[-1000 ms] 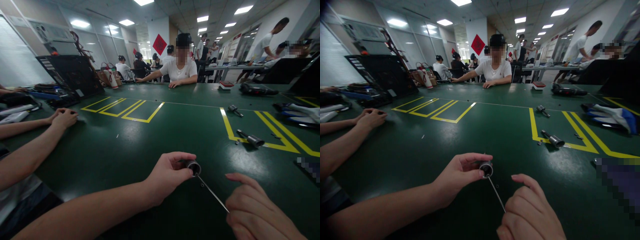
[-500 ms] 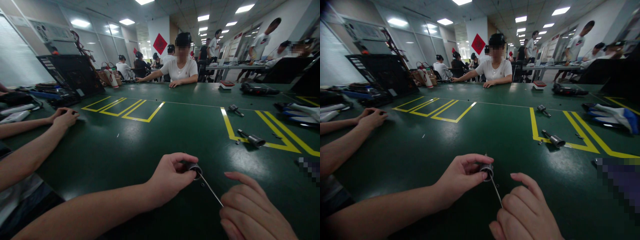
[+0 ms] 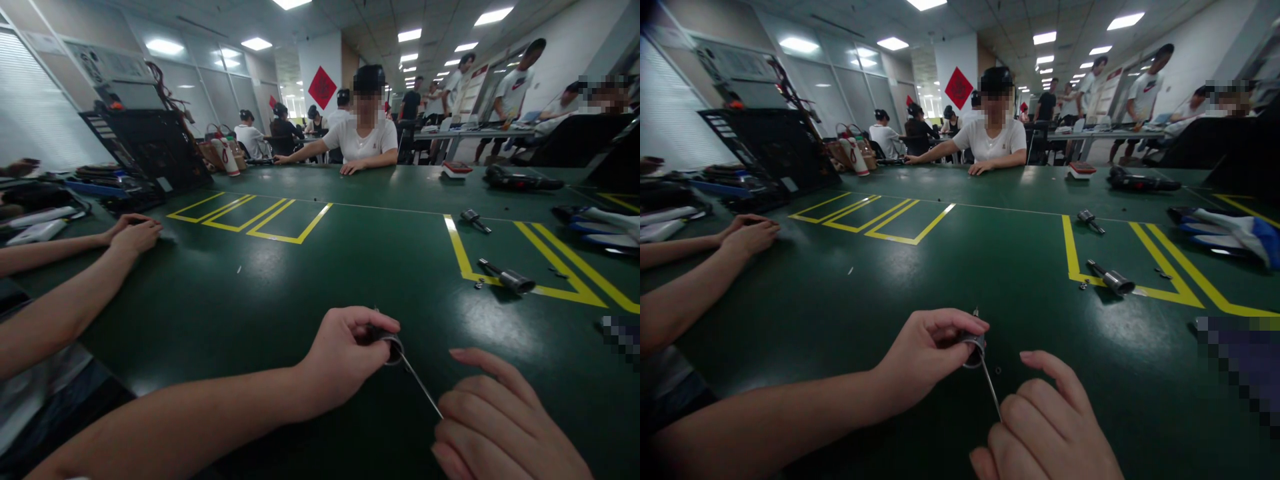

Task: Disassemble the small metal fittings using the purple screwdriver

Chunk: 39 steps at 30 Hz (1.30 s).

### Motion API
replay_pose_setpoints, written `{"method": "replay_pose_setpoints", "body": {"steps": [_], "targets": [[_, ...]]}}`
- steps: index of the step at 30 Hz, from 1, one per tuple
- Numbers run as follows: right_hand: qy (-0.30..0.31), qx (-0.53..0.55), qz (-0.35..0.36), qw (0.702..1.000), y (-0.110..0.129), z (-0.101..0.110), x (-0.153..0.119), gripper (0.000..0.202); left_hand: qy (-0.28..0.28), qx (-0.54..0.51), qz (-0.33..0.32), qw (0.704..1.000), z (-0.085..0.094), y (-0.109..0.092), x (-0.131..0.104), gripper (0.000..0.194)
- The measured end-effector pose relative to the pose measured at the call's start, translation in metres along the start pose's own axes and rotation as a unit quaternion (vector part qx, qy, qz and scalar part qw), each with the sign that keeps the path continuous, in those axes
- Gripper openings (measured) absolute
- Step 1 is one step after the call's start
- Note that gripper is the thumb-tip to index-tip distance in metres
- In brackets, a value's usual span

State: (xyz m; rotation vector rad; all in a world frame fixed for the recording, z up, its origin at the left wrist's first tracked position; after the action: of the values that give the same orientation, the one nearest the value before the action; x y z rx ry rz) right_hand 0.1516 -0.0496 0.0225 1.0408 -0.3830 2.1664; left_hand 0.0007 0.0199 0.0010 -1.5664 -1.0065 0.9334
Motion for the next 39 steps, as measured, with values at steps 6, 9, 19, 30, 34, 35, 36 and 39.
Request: {"method": "replay_pose_setpoints", "body": {"steps": [6,9,19,30,34,35,36,39], "targets": [[0.037,0.186,-0.240,0.952,-0.035,0.004,-0.009,0.037,0.001,0.027,0.013,1.000,0.005,-0.003,0.004,0.024],[0.054,0.245,-0.473,0.845,-0.052,-0.005,-0.018,0.047,-0.002,0.020,0.016,1.000,0.007,-0.006,0.005,0.031],[0.083,0.261,-0.473,0.837,-0.060,-0.016,-0.023,0.042,0.008,0.001,0.061,0.998,0.010,-0.002,0.005,0.033],[0.041,0.081,-0.097,0.991,-0.017,0.006,0.004,0.024,-0.014,-0.047,0.050,0.998,0.006,-0.009,0.005,0.027],[0.017,0.104,-0.027,0.994,-0.019,0.015,0.001,0.022,-0.013,-0.045,0.052,0.998,0.005,-0.009,0.004,0.028],[0.018,0.105,-0.019,0.994,-0.019,0.015,0.000,0.021,-0.012,-0.046,0.050,0.998,0.005,-0.009,0.004,0.028],[0.023,0.105,-0.021,0.994,-0.018,0.015,0.000,0.022,-0.011,-0.048,0.046,0.998,0.005,-0.009,0.004,0.028],[0.048,0.104,-0.096,0.989,-0.019,0.010,0.002,0.025,-0.012,-0.044,0.034,0.998,0.006,-0.008,0.005,0.027]]}}
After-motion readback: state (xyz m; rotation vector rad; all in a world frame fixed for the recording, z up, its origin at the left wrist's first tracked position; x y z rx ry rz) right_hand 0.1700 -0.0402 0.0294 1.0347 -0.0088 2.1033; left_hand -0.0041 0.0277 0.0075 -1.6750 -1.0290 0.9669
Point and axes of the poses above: each hand's wrist, its own x-axis towards the middle knuckle, its own z-axis out of the back of the hand, y = z × x, the point moved 3 cm from there along x, towards the middle knuckle, and after that the axes turned 9 degrees about -x, right-handed, at the moved point
